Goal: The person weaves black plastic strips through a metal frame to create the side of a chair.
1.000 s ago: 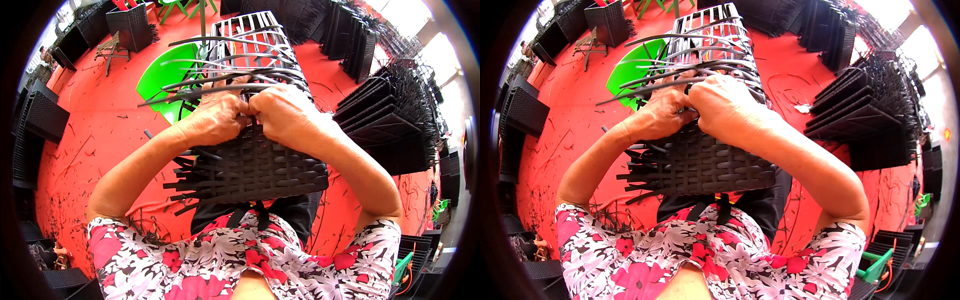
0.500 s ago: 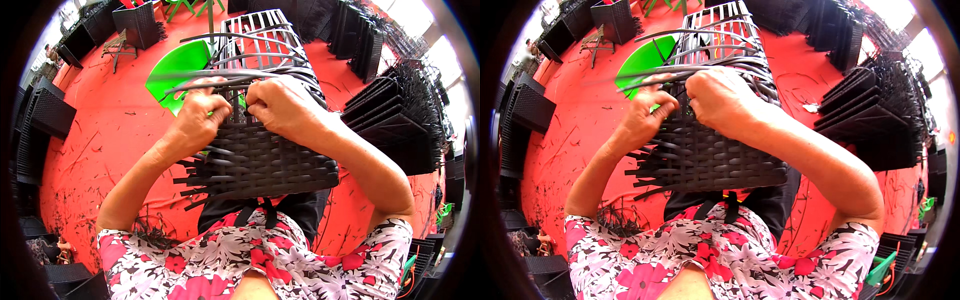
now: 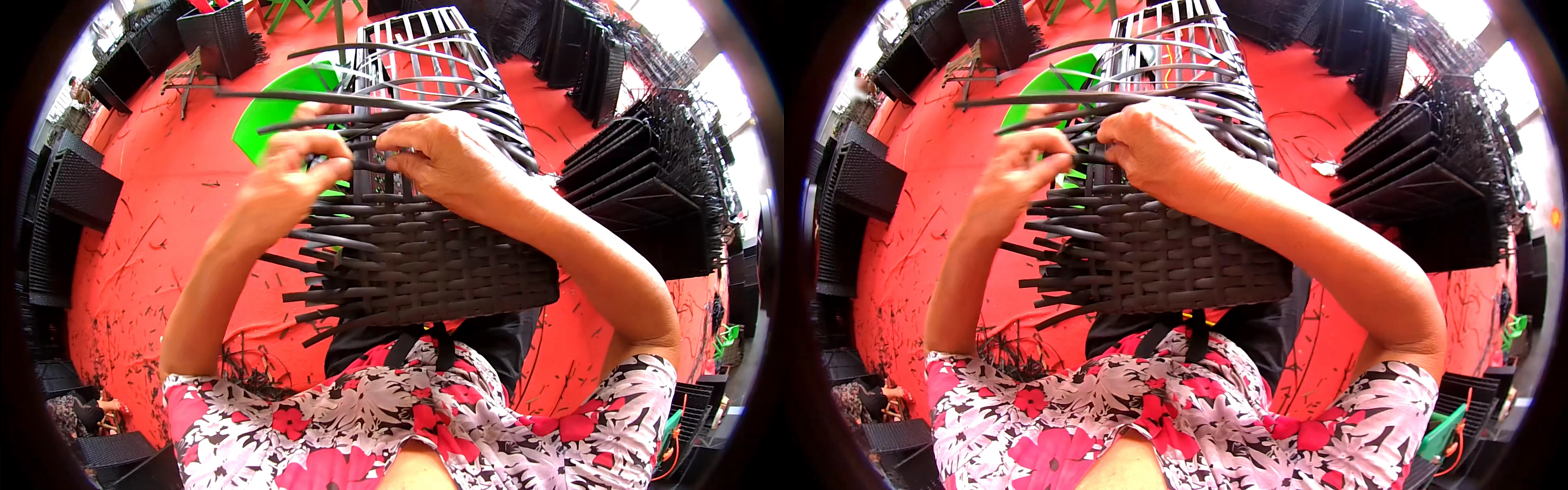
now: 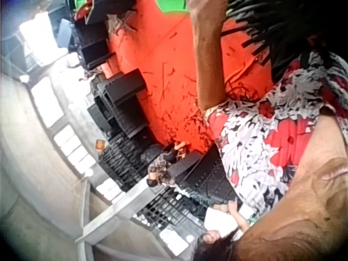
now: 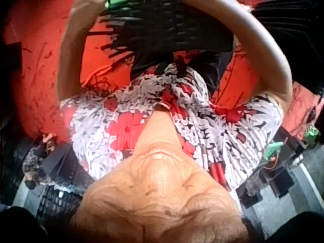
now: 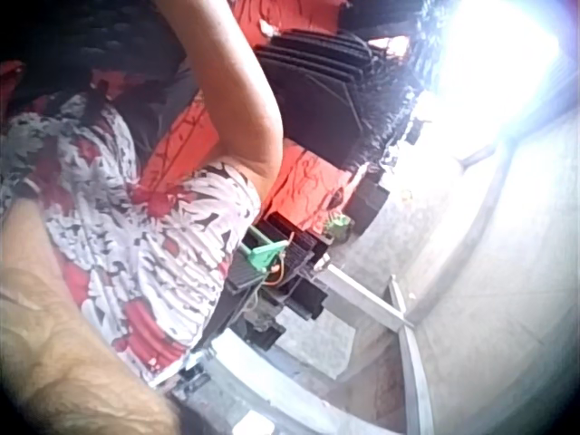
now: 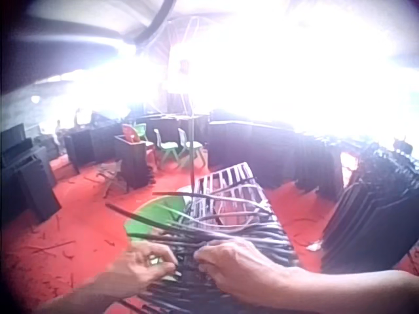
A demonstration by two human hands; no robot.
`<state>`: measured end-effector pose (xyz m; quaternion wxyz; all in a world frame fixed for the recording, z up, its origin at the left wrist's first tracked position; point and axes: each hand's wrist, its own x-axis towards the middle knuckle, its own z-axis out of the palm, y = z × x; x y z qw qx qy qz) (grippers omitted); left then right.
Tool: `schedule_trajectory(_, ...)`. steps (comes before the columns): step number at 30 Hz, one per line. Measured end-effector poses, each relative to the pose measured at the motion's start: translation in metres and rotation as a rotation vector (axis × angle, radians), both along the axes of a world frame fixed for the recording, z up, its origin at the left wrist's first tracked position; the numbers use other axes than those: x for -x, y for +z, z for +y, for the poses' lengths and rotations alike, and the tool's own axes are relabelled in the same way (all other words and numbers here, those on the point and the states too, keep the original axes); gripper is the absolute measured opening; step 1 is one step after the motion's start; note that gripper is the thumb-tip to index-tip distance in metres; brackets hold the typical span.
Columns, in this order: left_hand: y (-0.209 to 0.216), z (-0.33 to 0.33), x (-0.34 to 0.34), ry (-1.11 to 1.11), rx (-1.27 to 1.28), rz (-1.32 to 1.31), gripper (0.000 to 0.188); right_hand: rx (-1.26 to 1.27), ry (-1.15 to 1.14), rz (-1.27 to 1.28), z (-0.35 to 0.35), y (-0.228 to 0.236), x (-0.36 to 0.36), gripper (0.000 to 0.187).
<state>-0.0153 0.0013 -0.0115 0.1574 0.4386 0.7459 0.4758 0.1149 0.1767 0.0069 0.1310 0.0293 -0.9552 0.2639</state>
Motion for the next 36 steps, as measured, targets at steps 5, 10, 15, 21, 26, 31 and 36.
schedule_trajectory(5,-0.03,-0.071,0.022,-0.144,0.146,0.311,0.008,0.203,0.044,-0.166,-0.012,0.055,-0.049,0.014)
schedule_trajectory(10,-0.057,-0.096,0.055,0.413,0.082,0.24,0.011,0.079,-0.312,0.175,0.02,0.055,-0.09,0.011)
schedule_trajectory(15,0.028,-0.071,-0.008,0.346,-0.521,0.47,0.012,-0.222,-0.275,0.033,0.03,0.036,-0.093,0.019)
schedule_trajectory(21,0.04,0.017,-0.058,-0.276,-0.31,0.681,0.015,-0.08,-0.208,-0.116,0.044,0.035,-0.064,0.019)
schedule_trajectory(26,0.04,0.04,-0.048,-0.289,-0.075,0.585,0.009,0.146,-0.034,-0.017,0.048,0.05,-0.062,0.018)
schedule_trajectory(31,0.076,0.033,-0.043,-0.303,-0.135,0.194,0.025,0.121,-0.052,0.131,-0.001,0.078,-0.059,0.028)
schedule_trajectory(36,0.067,0.03,-0.05,0.03,-0.65,0.77,0.062,0.008,-0.16,0.274,0.021,0.093,-0.079,0.024)
